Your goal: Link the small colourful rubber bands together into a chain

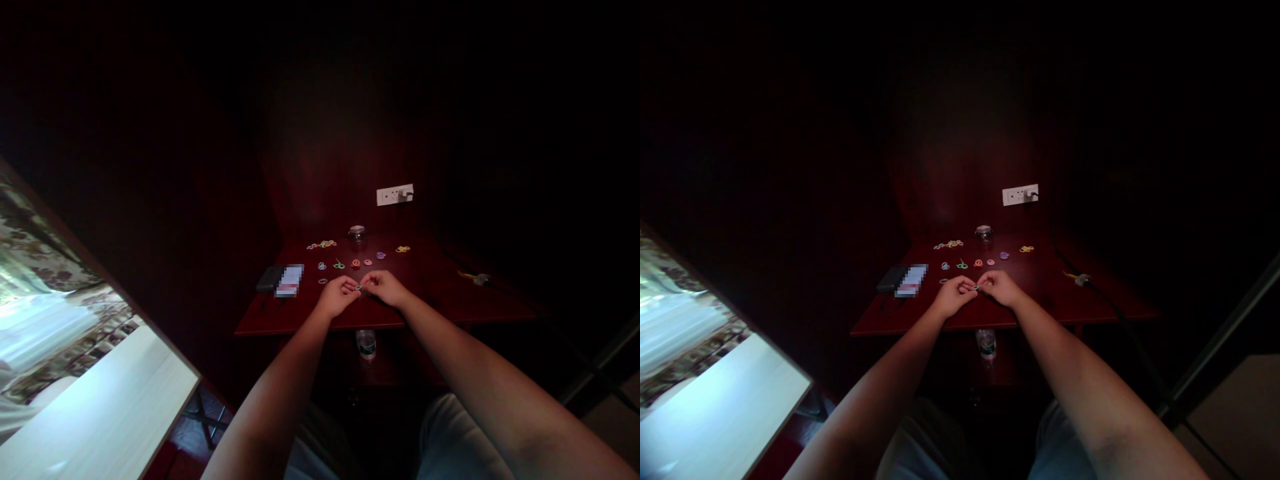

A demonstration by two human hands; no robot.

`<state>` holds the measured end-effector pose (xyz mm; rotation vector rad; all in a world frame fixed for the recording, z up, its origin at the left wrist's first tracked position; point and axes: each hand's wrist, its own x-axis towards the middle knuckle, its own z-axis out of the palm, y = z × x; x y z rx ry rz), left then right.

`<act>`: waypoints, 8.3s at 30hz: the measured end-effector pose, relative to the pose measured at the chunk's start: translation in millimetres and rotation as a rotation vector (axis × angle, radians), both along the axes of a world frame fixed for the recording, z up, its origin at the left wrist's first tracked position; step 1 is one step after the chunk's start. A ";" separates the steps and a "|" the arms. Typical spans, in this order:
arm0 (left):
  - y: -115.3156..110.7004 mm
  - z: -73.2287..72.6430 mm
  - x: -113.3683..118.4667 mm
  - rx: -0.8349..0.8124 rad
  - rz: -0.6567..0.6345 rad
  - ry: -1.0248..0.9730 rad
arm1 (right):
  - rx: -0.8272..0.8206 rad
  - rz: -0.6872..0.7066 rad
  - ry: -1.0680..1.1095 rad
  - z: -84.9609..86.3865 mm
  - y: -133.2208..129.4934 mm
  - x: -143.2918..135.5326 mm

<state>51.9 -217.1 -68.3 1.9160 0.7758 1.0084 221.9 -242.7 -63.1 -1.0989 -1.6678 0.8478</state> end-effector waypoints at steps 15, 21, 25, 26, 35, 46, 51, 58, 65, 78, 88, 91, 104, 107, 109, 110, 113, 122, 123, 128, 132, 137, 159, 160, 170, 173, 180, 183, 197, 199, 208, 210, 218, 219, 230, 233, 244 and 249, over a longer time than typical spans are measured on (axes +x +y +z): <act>0.5 0.8 -1.4 0.050 0.066 0.044 | -0.025 0.008 0.078 0.4 -0.7 -2.1; -0.6 1.7 -1.1 0.047 0.064 0.037 | -0.003 -0.016 0.012 -1.1 0.6 0.7; 0.1 1.2 -1.1 0.059 0.060 0.041 | 0.008 -0.010 -0.034 -3.0 1.9 2.0; 0.3 1.1 -1.3 0.065 0.059 0.044 | 0.009 -0.008 -0.038 -3.1 1.9 2.1; -0.4 1.4 -1.4 0.066 0.050 0.051 | -0.001 -0.027 -0.065 -0.9 -0.1 1.3; -1.8 2.6 -1.8 0.069 0.053 0.068 | 0.017 -0.015 -0.006 -2.8 1.7 0.7; -4.5 4.9 -3.5 0.112 0.046 0.116 | 0.032 0.033 0.016 0.6 -1.0 -0.8; -3.2 2.4 -2.6 0.115 0.064 0.133 | 0.042 0.007 -0.042 0.5 -1.9 0.5; -1.2 -0.5 0.0 0.061 0.011 -0.001 | 0.011 0.020 -0.068 2.3 -3.8 -2.0; -1.3 0.4 -1.0 0.063 0.022 0.035 | 0.028 0.002 -0.085 1.0 -2.8 -1.9; -1.1 -1.8 -3.0 0.079 0.075 0.119 | 0.040 0.043 -0.027 0.3 -3.0 -3.5; -2.1 -1.1 -2.0 0.056 0.070 0.103 | 0.032 0.035 -0.053 -0.2 -2.7 -2.2; 0.3 -1.9 -1.4 0.043 0.014 0.064 | 0.026 -0.028 -0.108 -4.0 1.9 0.0; 2.5 -4.4 -1.1 0.058 0.039 0.081 | 0.022 0.019 -0.108 -4.5 1.7 -0.5; 3.9 -5.6 -0.8 0.066 0.045 0.086 | 0.022 0.037 -0.105 -4.1 1.0 -1.0; 4.3 -5.8 -0.6 0.065 0.045 0.087 | 0.025 0.040 -0.106 -3.8 0.6 -1.3; 4.2 -5.1 -0.1 0.055 0.044 0.094 | 0.035 0.042 -0.115 -3.2 -0.1 -1.5; 2.5 -4.3 -1.1 0.057 0.061 0.136 | 0.040 -0.019 -0.078 -5.8 2.5 -0.2; 2.8 -4.5 -1.2 0.059 0.060 0.136 | 0.043 -0.025 -0.074 -5.6 2.4 -0.3; 4.3 -5.1 -0.6 0.054 0.058 0.127 | 0.016 0.003 -0.037 -0.5 -1.4 -1.7; 2.4 -2.2 0.7 0.039 0.056 0.109 | -0.008 0.009 -0.031 4.1 -5.0 -2.6; -0.8 3.0 -0.2 0.037 0.054 0.116 | -0.010 0.023 -0.075 2.2 -3.7 -1.7; 6.1 -5.8 -0.6 0.054 0.038 0.111 | -0.004 0.028 -0.055 -0.2 -1.7 1.1; 6.3 -6.2 -0.5 0.053 0.037 0.107 | 0.002 0.024 -0.062 -0.7 -1.7 1.2; 3.2 -5.6 -0.3 0.037 0.057 0.086 | 0.022 0.035 -0.075 -2.2 0.1 1.5; 2.8 -5.9 0.1 0.032 0.048 0.078 | 0.026 0.028 -0.055 -3.7 1.7 1.3; -2.3 -0.8 0.3 0.012 0.011 0.034 | 0.009 0.036 -0.018 -2.2 0.6 0.4; -2.5 0.5 0.3 0.017 0.012 0.038 | -0.017 0.038 -0.001 0.4 -1.3 -0.1; 1.4 -4.6 -0.7 0.008 0.046 0.055 | -0.015 -0.004 -0.053 -0.5 -0.8 0.2; 1.0 -3.9 -0.5 0.006 0.052 0.081 | -0.007 -0.020 -0.042 -1.3 0.5 0.2; 2.0 -4.8 -0.7 -0.008 0.003 0.089 | 0.005 -0.092 0.034 1.6 -0.8 0.3; 2.5 -6.0 -1.2 0.000 0.025 0.105 | 0.011 -0.058 0.021 2.3 -1.5 0.1; 1.3 -4.6 -0.3 -0.004 0.022 0.093 | -0.044 -0.108 0.202 4.1 -3.2 2.1; 0.7 -3.6 -0.3 -0.012 0.011 0.080 | -0.045 -0.104 0.214 3.6 -2.4 2.9; 0.6 -4.1 -0.8 -0.026 0.005 0.080 | -0.026 -0.053 0.248 -1.3 0.7 8.6; 0.1 -2.7 -0.8 -0.057 -0.014 0.070 | -0.010 0.026 0.030 0.1 -1.2 3.8; -1.8 0.3 -0.1 -0.045 0.009 0.086 | -0.019 0.018 -0.047 2.1 -3.1 3.4; -3.3 2.1 0.5 -0.029 0.021 0.094 | 0.002 -0.029 -0.039 0.3 -2.4 2.3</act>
